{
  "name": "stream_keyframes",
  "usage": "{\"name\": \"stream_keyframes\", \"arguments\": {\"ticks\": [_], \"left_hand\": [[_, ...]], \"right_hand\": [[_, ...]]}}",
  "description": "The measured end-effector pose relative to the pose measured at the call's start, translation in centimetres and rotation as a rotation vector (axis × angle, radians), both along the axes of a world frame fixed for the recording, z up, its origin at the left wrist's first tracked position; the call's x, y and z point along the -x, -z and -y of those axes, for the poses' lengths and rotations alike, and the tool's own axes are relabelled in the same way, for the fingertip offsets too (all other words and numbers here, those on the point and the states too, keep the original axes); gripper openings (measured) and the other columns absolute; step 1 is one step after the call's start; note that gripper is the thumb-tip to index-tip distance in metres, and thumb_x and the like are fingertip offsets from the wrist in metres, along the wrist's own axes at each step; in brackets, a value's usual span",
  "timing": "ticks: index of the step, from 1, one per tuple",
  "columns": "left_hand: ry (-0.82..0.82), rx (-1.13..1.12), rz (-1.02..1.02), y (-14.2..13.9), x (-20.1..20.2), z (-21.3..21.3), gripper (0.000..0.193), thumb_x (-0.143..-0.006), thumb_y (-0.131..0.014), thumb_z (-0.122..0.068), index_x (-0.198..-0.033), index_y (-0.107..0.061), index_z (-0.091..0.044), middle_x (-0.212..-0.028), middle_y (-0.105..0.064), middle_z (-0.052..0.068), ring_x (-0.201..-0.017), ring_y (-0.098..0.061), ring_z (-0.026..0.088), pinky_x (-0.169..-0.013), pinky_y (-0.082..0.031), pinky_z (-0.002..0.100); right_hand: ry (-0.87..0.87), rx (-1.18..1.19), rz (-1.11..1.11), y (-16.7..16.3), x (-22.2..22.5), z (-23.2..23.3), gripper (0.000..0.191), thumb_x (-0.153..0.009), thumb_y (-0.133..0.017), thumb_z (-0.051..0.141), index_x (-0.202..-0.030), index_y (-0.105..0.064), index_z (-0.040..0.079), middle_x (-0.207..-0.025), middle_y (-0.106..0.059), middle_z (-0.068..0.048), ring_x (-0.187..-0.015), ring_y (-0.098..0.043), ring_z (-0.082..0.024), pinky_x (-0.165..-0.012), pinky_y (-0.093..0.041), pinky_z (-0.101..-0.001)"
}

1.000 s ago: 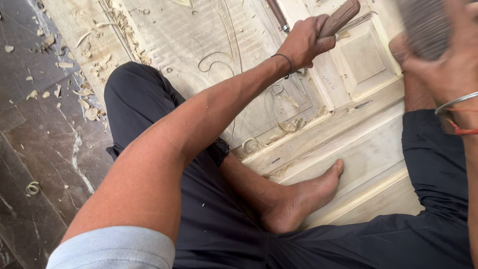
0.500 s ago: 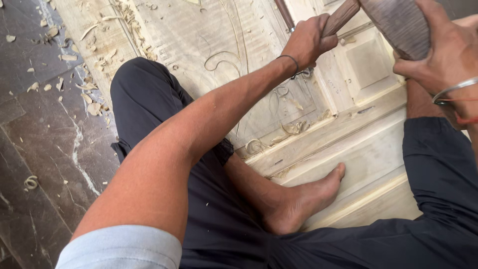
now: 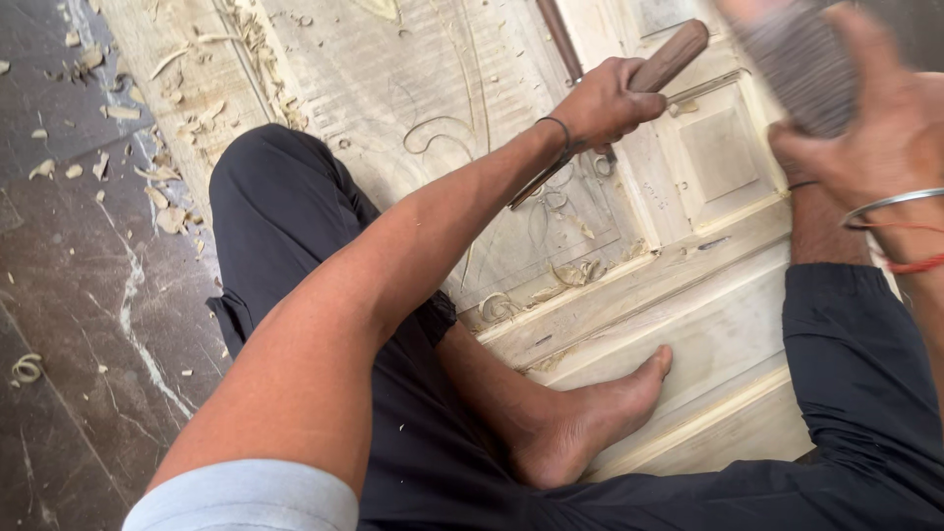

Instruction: The person sits on the floor beside a large carved wooden door panel and carves floral relief patterns using a chisel, striking it with a wooden mallet. They reposition the chisel along the drawn pattern, brush away shavings, and continue chiseling different sections of the panel.

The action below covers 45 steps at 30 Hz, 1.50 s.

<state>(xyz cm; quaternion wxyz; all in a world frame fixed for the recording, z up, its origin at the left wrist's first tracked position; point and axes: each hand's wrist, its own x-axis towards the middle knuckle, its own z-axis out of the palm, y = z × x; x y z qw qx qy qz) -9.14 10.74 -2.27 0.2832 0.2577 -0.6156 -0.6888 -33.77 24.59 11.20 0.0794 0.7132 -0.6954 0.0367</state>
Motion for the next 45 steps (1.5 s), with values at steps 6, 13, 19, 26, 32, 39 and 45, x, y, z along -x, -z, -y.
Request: {"name": "stream_keyframes", "arguments": {"ticks": [6, 13, 19, 26, 32, 39, 45], "left_hand": [[-0.060, 0.012, 0.017, 0.5, 0.5, -0.1, 0.019, -0.085, -0.070, -0.020, -0.092, -0.061, -0.005, -0.059, -0.054, -0.002, -0.044, -0.052, 0.009, -0.036, -0.044, 0.029], [-0.086, 0.022, 0.035, 0.7, 0.4, -0.1, 0.020, -0.085, -0.070, -0.019, -0.096, -0.063, -0.004, -0.059, -0.055, -0.002, -0.043, -0.049, 0.008, -0.036, -0.042, 0.028], [-0.165, 0.111, 0.013, 1.6, 0.5, 0.2, 0.023, -0.083, -0.074, -0.021, -0.092, -0.067, -0.001, -0.062, -0.062, 0.001, -0.047, -0.057, 0.010, -0.044, -0.050, 0.029], [-0.207, 0.157, 0.102, 1.7, 0.6, 0.3, 0.027, -0.078, -0.072, -0.025, -0.091, -0.067, -0.002, -0.062, -0.064, 0.005, -0.049, -0.060, 0.013, -0.048, -0.052, 0.032], [-0.235, 0.141, 0.105, 1.6, 0.2, -0.1, 0.030, -0.076, -0.071, -0.028, -0.092, -0.067, -0.002, -0.062, -0.065, 0.006, -0.051, -0.062, 0.016, -0.052, -0.054, 0.036], [-0.214, 0.166, 0.122, 1.4, 0.0, -0.5, 0.029, -0.078, -0.070, -0.028, -0.092, -0.069, -0.002, -0.066, -0.067, 0.007, -0.057, -0.063, 0.017, -0.057, -0.054, 0.036], [-0.243, 0.188, 0.110, 1.2, -0.5, -0.7, 0.029, -0.076, -0.070, -0.027, -0.090, -0.068, -0.001, -0.065, -0.067, 0.008, -0.057, -0.065, 0.018, -0.059, -0.056, 0.036]], "right_hand": [[-0.125, 0.081, 0.068, 2.3, 1.6, 0.6, 0.062, -0.092, -0.078, 0.021, -0.145, -0.050, 0.003, -0.113, -0.070, -0.022, -0.097, -0.072, -0.033, -0.094, -0.061, -0.0398], [-0.216, 0.100, -0.037, -1.7, -1.5, 1.5, 0.074, -0.079, -0.082, 0.016, -0.145, -0.052, 0.003, -0.107, -0.073, -0.023, -0.086, -0.073, -0.035, -0.080, -0.060, -0.0436], [-0.249, 0.055, -0.047, -2.9, -3.9, 1.4, 0.077, -0.078, -0.088, 0.013, -0.145, -0.052, 0.004, -0.104, -0.073, -0.025, -0.087, -0.074, -0.038, -0.081, -0.060, -0.0468], [-0.274, 0.038, -0.158, -2.4, -3.9, 1.6, 0.087, -0.062, -0.091, 0.011, -0.142, -0.059, -0.001, -0.097, -0.075, -0.027, -0.080, -0.073, -0.043, -0.069, -0.056, -0.0517], [0.059, 0.110, 0.469, -3.1, -5.3, 1.5, 0.058, -0.085, -0.078, 0.015, -0.136, -0.058, -0.001, -0.114, -0.073, -0.026, -0.099, -0.074, -0.037, -0.088, -0.060, -0.0421], [-0.140, 0.042, 0.284, -4.8, -7.3, 1.6, 0.066, -0.078, -0.077, 0.012, -0.141, -0.059, 0.003, -0.121, -0.072, -0.025, -0.108, -0.074, -0.040, -0.095, -0.062, -0.0436], [-0.284, 0.074, -0.122, -3.4, -5.4, 1.7, 0.080, -0.064, -0.087, 0.007, -0.139, -0.062, -0.004, -0.105, -0.072, -0.031, -0.088, -0.072, -0.045, -0.083, -0.058, -0.0520]]}}
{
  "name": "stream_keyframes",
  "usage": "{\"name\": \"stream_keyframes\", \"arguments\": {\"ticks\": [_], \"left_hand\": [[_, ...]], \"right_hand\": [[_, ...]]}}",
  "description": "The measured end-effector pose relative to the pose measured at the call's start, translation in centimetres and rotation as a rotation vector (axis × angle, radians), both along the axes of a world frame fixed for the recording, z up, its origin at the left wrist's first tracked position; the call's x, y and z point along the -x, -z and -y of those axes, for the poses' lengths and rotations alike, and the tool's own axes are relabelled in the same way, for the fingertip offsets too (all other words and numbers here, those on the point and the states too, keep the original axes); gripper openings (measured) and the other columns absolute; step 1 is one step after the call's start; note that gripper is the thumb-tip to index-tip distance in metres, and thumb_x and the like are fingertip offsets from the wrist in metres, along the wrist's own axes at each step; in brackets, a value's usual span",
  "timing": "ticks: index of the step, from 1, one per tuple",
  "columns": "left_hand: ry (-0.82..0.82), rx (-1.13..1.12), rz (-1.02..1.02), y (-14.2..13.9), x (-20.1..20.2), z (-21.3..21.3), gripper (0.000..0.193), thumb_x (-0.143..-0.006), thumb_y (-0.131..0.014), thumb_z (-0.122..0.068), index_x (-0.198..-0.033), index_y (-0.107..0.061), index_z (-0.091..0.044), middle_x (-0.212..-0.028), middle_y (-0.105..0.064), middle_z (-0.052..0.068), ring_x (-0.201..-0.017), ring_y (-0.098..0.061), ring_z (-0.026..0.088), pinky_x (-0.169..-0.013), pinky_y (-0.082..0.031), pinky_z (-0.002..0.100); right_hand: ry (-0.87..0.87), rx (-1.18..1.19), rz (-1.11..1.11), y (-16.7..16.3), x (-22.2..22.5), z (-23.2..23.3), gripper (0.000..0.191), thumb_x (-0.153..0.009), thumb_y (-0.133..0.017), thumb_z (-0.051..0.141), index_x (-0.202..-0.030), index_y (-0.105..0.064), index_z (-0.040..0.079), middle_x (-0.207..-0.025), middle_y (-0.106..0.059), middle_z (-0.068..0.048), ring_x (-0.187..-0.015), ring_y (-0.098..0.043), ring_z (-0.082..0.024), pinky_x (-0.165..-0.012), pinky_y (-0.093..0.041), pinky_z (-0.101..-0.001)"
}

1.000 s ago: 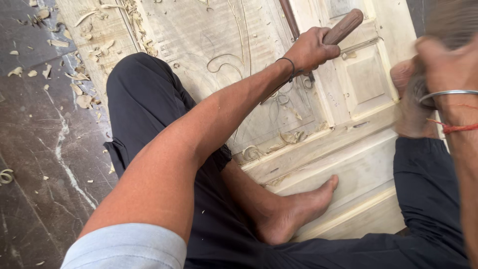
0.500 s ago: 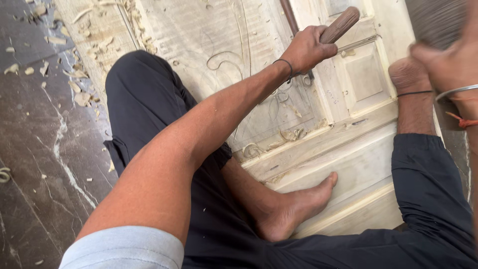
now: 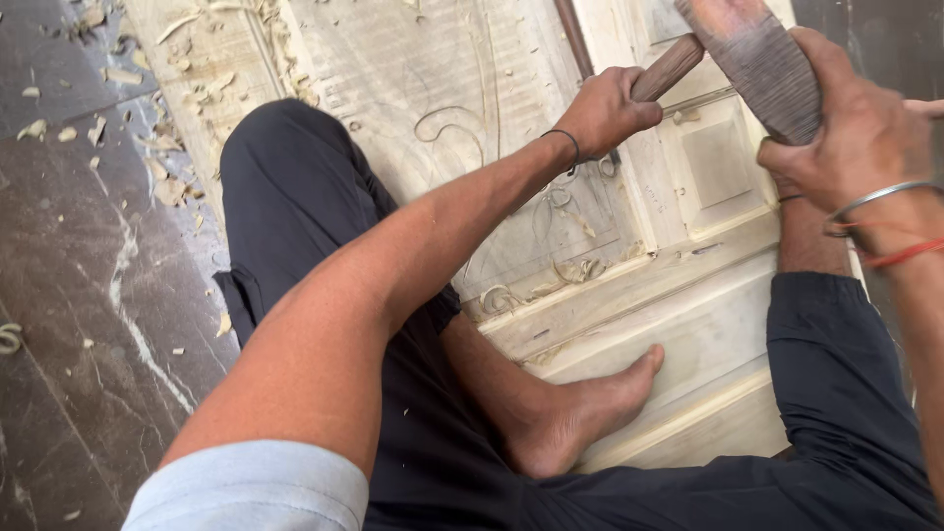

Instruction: The person sits on the floor beside a large carved wooden door panel and carves floral relief patterns using a chisel, striking it with a wooden mallet. They reposition the chisel along the drawn pattern, brush away shavings, and continue chiseling different sections of the panel.

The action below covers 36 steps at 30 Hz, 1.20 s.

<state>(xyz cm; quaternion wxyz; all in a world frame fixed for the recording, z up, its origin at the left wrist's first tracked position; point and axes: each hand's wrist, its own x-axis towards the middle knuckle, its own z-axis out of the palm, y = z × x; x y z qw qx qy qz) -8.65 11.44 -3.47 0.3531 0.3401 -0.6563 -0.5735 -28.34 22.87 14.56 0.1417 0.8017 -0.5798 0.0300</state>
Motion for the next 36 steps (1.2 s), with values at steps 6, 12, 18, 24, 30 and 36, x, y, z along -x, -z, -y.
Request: {"name": "stream_keyframes", "arguments": {"ticks": [6, 12, 18, 24, 30, 36], "left_hand": [[-0.020, -0.017, 0.003, 0.0, -0.2, 0.0, 0.029, -0.077, -0.071, -0.028, -0.089, -0.068, -0.002, -0.065, -0.067, 0.008, -0.058, -0.065, 0.019, -0.059, -0.056, 0.036], [0.011, -0.004, -0.024, 0.3, -0.4, -0.2, 0.029, -0.077, -0.069, -0.027, -0.090, -0.068, -0.002, -0.067, -0.068, 0.008, -0.057, -0.065, 0.018, -0.059, -0.057, 0.036], [-0.013, -0.013, 0.006, -0.1, -0.7, -0.4, 0.030, -0.077, -0.071, -0.028, -0.092, -0.069, -0.002, -0.067, -0.070, 0.008, -0.058, -0.068, 0.018, -0.059, -0.057, 0.036], [-0.017, -0.059, 0.048, -0.6, -1.0, -0.7, 0.030, -0.078, -0.068, -0.027, -0.095, -0.068, -0.003, -0.066, -0.068, 0.008, -0.055, -0.066, 0.018, -0.055, -0.058, 0.036], [-0.038, -0.016, 0.047, -0.5, -1.0, -0.7, 0.029, -0.078, -0.068, -0.026, -0.092, -0.068, -0.001, -0.065, -0.069, 0.008, -0.055, -0.066, 0.017, -0.058, -0.058, 0.036], [-0.094, -0.017, 0.024, -0.3, -1.8, -0.6, 0.029, -0.078, -0.068, -0.025, -0.091, -0.068, 0.000, -0.066, -0.068, 0.008, -0.054, -0.065, 0.016, -0.056, -0.058, 0.036]], "right_hand": [[0.336, -0.075, 0.507, 1.5, 2.9, 0.5, 0.042, -0.092, -0.072, 0.016, -0.127, -0.059, -0.003, -0.119, -0.074, -0.022, -0.102, -0.078, -0.033, -0.091, -0.064, -0.0403], [0.097, -0.081, 0.185, 0.5, 1.6, 0.0, 0.080, -0.074, -0.085, 0.014, -0.144, -0.052, -0.007, -0.108, -0.070, -0.028, -0.094, -0.071, -0.041, -0.082, -0.060, -0.0475], [0.158, -0.075, 0.216, -0.3, -0.5, -0.5, 0.069, -0.084, -0.085, 0.010, -0.142, -0.049, -0.004, -0.120, -0.069, -0.028, -0.107, -0.071, -0.040, -0.090, -0.059, -0.0464], [0.104, -0.037, 0.552, 0.2, 0.2, -0.7, 0.065, -0.093, -0.074, 0.006, -0.148, -0.042, -0.005, -0.129, -0.067, -0.023, -0.113, -0.072, -0.031, -0.100, -0.061, -0.0385], [0.081, -0.093, 0.042, -0.4, 0.1, 0.2, 0.086, -0.076, -0.090, 0.007, -0.151, -0.049, -0.004, -0.110, -0.069, -0.030, -0.094, -0.072, -0.041, -0.082, -0.061, -0.0479], [0.167, -0.029, 0.430, -1.2, -3.7, 0.7, 0.082, -0.080, -0.081, 0.010, -0.152, -0.043, 0.002, -0.118, -0.069, -0.024, -0.094, -0.073, -0.034, -0.083, -0.062, -0.0479]]}}
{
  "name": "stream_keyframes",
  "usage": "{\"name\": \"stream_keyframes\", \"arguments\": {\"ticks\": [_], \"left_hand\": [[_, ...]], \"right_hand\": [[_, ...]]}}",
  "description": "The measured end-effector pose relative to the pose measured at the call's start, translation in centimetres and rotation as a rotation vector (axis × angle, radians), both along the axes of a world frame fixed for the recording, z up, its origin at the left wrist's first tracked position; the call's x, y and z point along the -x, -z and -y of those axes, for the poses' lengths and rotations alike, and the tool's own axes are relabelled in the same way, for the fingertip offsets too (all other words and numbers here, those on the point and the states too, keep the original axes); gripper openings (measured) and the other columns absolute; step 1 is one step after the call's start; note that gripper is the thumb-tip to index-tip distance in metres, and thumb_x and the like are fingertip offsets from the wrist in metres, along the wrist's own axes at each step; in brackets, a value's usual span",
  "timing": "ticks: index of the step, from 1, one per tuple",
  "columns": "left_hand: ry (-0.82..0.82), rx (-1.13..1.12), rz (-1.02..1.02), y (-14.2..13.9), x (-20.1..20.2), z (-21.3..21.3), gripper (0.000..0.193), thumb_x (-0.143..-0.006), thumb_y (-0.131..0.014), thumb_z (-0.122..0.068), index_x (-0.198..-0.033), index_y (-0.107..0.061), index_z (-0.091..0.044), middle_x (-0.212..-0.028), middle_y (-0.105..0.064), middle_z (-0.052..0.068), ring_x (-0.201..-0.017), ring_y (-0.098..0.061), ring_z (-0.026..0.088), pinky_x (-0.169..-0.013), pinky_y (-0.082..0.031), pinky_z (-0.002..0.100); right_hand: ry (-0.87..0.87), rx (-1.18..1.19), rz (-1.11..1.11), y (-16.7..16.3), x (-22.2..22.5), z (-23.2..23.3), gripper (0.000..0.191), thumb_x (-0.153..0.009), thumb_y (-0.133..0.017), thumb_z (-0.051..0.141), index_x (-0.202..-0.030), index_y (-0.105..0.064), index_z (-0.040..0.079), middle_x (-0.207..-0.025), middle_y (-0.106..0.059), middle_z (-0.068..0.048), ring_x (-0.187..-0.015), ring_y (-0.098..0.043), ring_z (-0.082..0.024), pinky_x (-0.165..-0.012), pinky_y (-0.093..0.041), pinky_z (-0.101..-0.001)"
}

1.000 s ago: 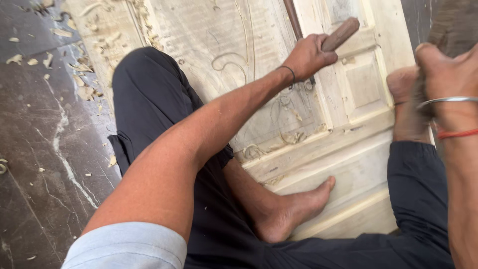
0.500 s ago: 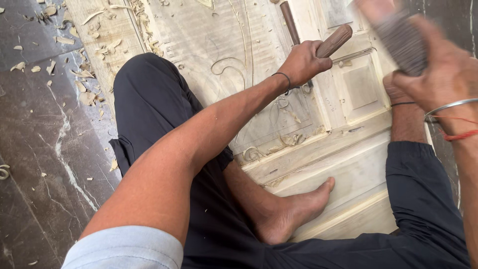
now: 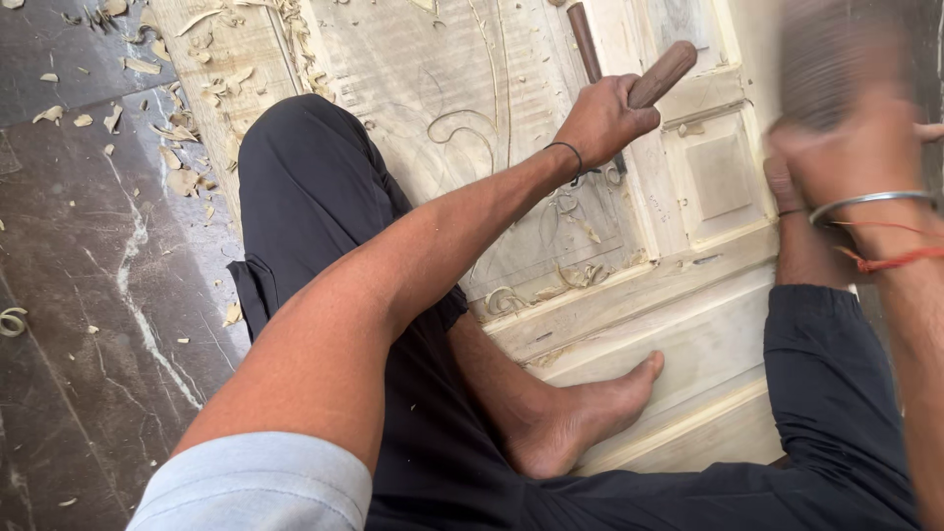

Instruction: The person sits on the floor beside a large carved wooden door panel and carves floral relief patterns using a chisel, striking it with a wooden mallet. They reposition the chisel along the drawn pattern, brush away shavings, and continue chiseling different sections of the panel.

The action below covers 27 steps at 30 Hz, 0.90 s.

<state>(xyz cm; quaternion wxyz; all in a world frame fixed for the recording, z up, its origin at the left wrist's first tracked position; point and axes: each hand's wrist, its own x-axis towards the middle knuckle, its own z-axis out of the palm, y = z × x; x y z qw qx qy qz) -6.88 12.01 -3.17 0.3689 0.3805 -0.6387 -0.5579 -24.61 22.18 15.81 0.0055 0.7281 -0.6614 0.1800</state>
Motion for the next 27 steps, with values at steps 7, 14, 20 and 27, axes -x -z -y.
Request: {"name": "stream_keyframes", "arguments": {"ticks": [7, 14, 20, 27], "left_hand": [[-0.009, -0.119, -0.049, -0.3, -0.5, -0.2, 0.034, -0.075, -0.067, -0.027, -0.097, -0.066, -0.001, -0.069, -0.068, 0.010, -0.052, -0.063, 0.018, -0.050, -0.057, 0.039], [-0.023, -0.009, -0.033, -0.5, -1.0, -0.3, 0.031, -0.078, -0.070, -0.026, -0.091, -0.068, 0.001, -0.064, -0.069, 0.011, -0.053, -0.065, 0.017, -0.057, -0.056, 0.035], [-0.007, -0.060, -0.041, -0.7, -0.8, -0.5, 0.028, -0.076, -0.069, -0.025, -0.090, -0.067, -0.002, -0.062, -0.067, 0.006, -0.052, -0.066, 0.016, -0.053, -0.058, 0.035], [-0.027, -0.059, -0.031, -0.8, -1.1, -0.9, 0.027, -0.077, -0.070, -0.025, -0.087, -0.067, -0.001, -0.062, -0.066, 0.007, -0.052, -0.063, 0.017, -0.052, -0.055, 0.036]], "right_hand": [[-0.078, -0.105, -0.336, -2.2, -2.0, 0.7, 0.078, -0.082, -0.086, 0.004, -0.150, -0.049, 0.006, -0.119, -0.071, -0.026, -0.100, -0.072, -0.039, -0.090, -0.060, -0.0508], [-0.065, -0.082, -0.178, -1.3, -1.4, 0.3, 0.074, -0.083, -0.080, 0.010, -0.149, -0.049, 0.000, -0.124, -0.069, -0.026, -0.111, -0.072, -0.038, -0.094, -0.060, -0.0459], [-0.037, -0.204, -0.603, -1.3, -1.2, 0.0, 0.097, -0.065, -0.091, 0.014, -0.153, -0.052, 0.008, -0.106, -0.073, -0.026, -0.091, -0.071, -0.046, -0.082, -0.056, -0.0570], [0.170, -0.079, 0.117, -0.7, -0.1, -0.2, 0.054, -0.092, -0.071, 0.021, -0.142, -0.051, 0.015, -0.122, -0.072, -0.017, -0.104, -0.077, -0.036, -0.090, -0.065, -0.0497]]}}
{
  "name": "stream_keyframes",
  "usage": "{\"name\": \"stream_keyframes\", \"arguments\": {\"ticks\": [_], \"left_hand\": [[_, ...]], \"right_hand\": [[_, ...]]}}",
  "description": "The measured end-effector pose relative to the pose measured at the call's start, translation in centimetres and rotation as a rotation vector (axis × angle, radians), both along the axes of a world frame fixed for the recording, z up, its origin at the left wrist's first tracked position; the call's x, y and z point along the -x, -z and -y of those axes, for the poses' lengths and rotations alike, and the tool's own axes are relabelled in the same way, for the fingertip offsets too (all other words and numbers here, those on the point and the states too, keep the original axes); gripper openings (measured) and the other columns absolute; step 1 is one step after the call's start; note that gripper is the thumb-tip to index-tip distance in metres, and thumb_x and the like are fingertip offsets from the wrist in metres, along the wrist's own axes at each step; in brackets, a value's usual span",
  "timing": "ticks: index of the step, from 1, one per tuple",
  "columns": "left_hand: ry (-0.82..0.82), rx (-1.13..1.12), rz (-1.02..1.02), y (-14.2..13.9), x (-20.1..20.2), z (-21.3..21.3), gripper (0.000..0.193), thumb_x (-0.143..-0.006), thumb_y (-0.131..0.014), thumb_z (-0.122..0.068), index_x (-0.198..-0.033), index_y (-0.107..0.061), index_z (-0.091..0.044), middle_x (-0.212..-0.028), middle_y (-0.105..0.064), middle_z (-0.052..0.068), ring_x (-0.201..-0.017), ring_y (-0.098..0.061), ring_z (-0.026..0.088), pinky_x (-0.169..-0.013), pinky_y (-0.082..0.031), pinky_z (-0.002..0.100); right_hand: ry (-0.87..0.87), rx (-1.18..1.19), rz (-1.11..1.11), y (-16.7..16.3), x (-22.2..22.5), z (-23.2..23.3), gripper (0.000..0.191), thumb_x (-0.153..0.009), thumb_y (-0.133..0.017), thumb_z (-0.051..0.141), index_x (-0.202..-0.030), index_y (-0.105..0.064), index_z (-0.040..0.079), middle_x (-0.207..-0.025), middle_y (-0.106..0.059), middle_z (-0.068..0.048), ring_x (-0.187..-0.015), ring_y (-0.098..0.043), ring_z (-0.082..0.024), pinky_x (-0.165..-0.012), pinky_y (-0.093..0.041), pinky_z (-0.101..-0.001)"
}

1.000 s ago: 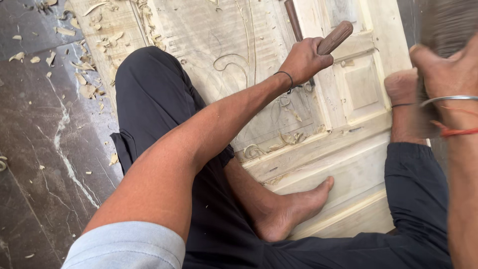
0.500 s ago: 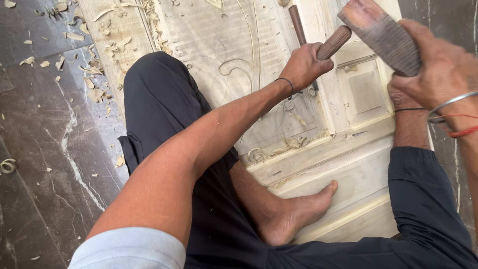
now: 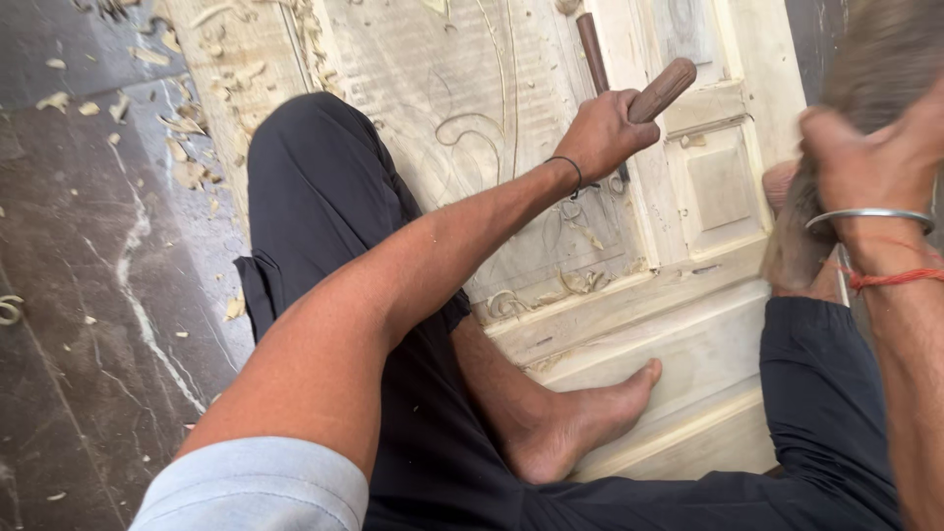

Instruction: The person sits on the floor beside a large carved wooden door panel and carves floral relief patterns using a chisel, striking it with a wooden mallet. They reposition the chisel along the drawn pattern, brush away shavings, and continue chiseling different sections of the panel.

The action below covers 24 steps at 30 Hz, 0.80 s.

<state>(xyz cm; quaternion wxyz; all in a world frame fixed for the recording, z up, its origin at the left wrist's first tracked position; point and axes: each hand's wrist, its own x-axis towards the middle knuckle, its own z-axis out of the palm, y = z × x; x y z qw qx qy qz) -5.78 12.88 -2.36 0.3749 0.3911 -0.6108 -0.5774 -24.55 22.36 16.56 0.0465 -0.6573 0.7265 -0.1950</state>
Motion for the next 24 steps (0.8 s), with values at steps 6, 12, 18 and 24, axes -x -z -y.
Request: {"name": "stream_keyframes", "arguments": {"ticks": [6, 12, 18, 24], "left_hand": [[0.000, -0.043, 0.001, -0.2, -0.4, -0.1, 0.028, -0.077, -0.069, -0.027, -0.089, -0.067, -0.002, -0.065, -0.068, 0.009, -0.054, -0.065, 0.018, -0.057, -0.057, 0.038], [-0.051, 0.036, 0.007, 0.3, -0.9, -0.2, 0.034, -0.076, -0.070, -0.029, -0.090, -0.069, 0.002, -0.069, -0.070, 0.013, -0.062, -0.069, 0.022, -0.066, -0.057, 0.039], [-0.052, -0.008, -0.010, 0.3, -1.1, -0.2, 0.039, -0.075, -0.071, -0.029, -0.100, -0.069, 0.000, -0.071, -0.072, 0.010, -0.061, -0.070, 0.020, -0.063, -0.058, 0.036], [-0.015, -0.039, -0.009, -0.3, -1.7, -0.4, 0.034, -0.077, -0.070, -0.026, -0.099, -0.069, 0.000, -0.070, -0.070, 0.009, -0.058, -0.067, 0.018, -0.058, -0.058, 0.037]], "right_hand": [[-0.239, -0.051, -0.298, -0.4, 0.3, 0.5, 0.081, -0.079, -0.078, 0.014, -0.153, -0.045, 0.018, -0.125, -0.067, -0.019, -0.107, -0.070, -0.044, -0.089, -0.059, -0.0575], [-0.188, -0.093, -0.667, -0.5, -1.6, 1.0, 0.090, -0.069, -0.091, 0.016, -0.150, -0.050, 0.014, -0.124, -0.070, -0.023, -0.101, -0.071, -0.045, -0.082, -0.052, -0.0647], [-0.131, 0.010, -0.060, -0.7, -1.1, 1.0, 0.065, -0.094, -0.077, 0.017, -0.149, -0.044, 0.004, -0.125, -0.067, -0.021, -0.109, -0.072, -0.036, -0.098, -0.061, -0.0522], [-0.181, -0.195, -0.535, 0.0, -0.2, 0.9, 0.085, -0.080, -0.086, 0.012, -0.155, -0.047, 0.010, -0.119, -0.067, -0.026, -0.104, -0.068, -0.043, -0.088, -0.056, -0.0573]]}}
